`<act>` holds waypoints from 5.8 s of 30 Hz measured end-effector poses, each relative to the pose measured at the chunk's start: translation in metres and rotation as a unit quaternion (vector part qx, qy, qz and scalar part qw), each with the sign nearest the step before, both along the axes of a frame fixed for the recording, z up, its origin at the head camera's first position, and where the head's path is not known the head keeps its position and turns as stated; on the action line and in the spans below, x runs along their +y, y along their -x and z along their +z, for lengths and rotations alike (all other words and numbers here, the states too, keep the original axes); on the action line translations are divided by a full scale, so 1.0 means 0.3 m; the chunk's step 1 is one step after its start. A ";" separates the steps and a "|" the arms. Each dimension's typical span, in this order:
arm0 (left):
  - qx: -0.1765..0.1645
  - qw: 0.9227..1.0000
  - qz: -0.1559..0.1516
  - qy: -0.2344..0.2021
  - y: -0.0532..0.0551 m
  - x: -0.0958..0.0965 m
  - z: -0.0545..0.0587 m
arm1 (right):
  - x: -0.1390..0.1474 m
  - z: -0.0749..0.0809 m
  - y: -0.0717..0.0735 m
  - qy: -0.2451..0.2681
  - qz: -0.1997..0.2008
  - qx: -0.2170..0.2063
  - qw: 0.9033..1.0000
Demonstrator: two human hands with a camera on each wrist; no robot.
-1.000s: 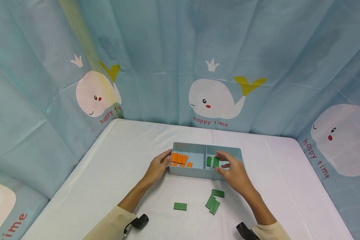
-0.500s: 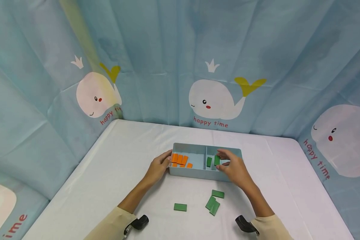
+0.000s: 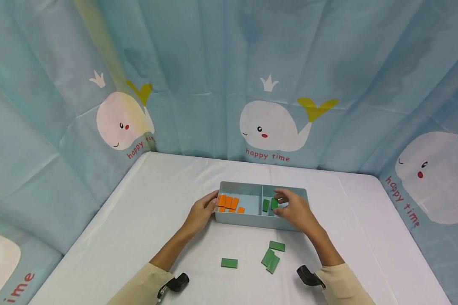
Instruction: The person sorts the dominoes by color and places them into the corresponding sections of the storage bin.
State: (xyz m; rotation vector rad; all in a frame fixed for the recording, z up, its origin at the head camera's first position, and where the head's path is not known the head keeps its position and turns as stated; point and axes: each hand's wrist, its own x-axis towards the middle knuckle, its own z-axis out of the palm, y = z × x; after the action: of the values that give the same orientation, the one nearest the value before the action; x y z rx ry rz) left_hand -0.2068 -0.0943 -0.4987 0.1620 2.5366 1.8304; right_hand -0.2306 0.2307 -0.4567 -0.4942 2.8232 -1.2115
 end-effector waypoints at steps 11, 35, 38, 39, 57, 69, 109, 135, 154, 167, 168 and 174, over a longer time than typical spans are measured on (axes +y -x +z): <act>-0.001 1.000 -0.004 -0.006 -0.001 0.001 -0.002 | -0.004 -0.008 0.041 -0.024 0.008 -0.026 0.999; -0.006 1.000 0.001 -0.005 -0.001 -0.003 0.003 | 0.005 -0.008 0.022 -0.009 0.012 0.001 1.000; -0.006 1.000 -0.001 -0.008 -0.001 -0.003 0.002 | 0.004 -0.004 0.008 -0.006 0.008 0.010 1.000; -0.006 1.000 -0.001 -0.008 -0.001 -0.004 0.002 | 0.003 -0.002 0.004 -0.005 0.008 0.015 1.000; -0.005 1.000 -0.003 -0.006 0.005 -0.001 -0.001 | -0.018 0.016 -0.083 0.032 -0.001 0.112 0.993; -0.007 1.000 -0.001 -0.005 0.004 -0.002 -0.002 | -0.064 -0.004 -0.152 0.088 0.056 0.142 0.984; 0.002 1.000 0.000 0.006 -0.003 -0.005 0.005 | -0.219 -0.150 -0.303 0.168 0.170 -0.099 0.966; -0.001 1.000 0.008 0.011 -0.005 -0.001 0.010 | -0.250 -0.153 -0.356 0.152 0.221 -0.162 0.950; 0.002 1.000 0.007 0.012 -0.004 0.000 0.010 | -0.279 -0.174 -0.334 0.104 0.257 -0.106 0.955; 0.003 1.000 0.005 0.009 -0.002 0.001 0.009 | -0.295 -0.166 -0.343 0.075 0.277 -0.082 0.955; 0.002 1.000 0.005 0.008 -0.002 0.000 0.008 | -0.295 -0.164 -0.343 0.074 0.277 -0.080 0.955; 0.001 1.000 0.005 0.006 0.000 -0.001 0.006 | -0.295 -0.158 -0.346 0.077 0.265 -0.092 0.957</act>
State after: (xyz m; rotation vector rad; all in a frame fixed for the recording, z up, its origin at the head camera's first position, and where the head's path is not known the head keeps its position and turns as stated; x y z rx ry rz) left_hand -0.2067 -0.0945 -0.4969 0.1523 2.5546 1.8182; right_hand -0.1268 0.1423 -0.5042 -1.0057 2.2343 -1.2748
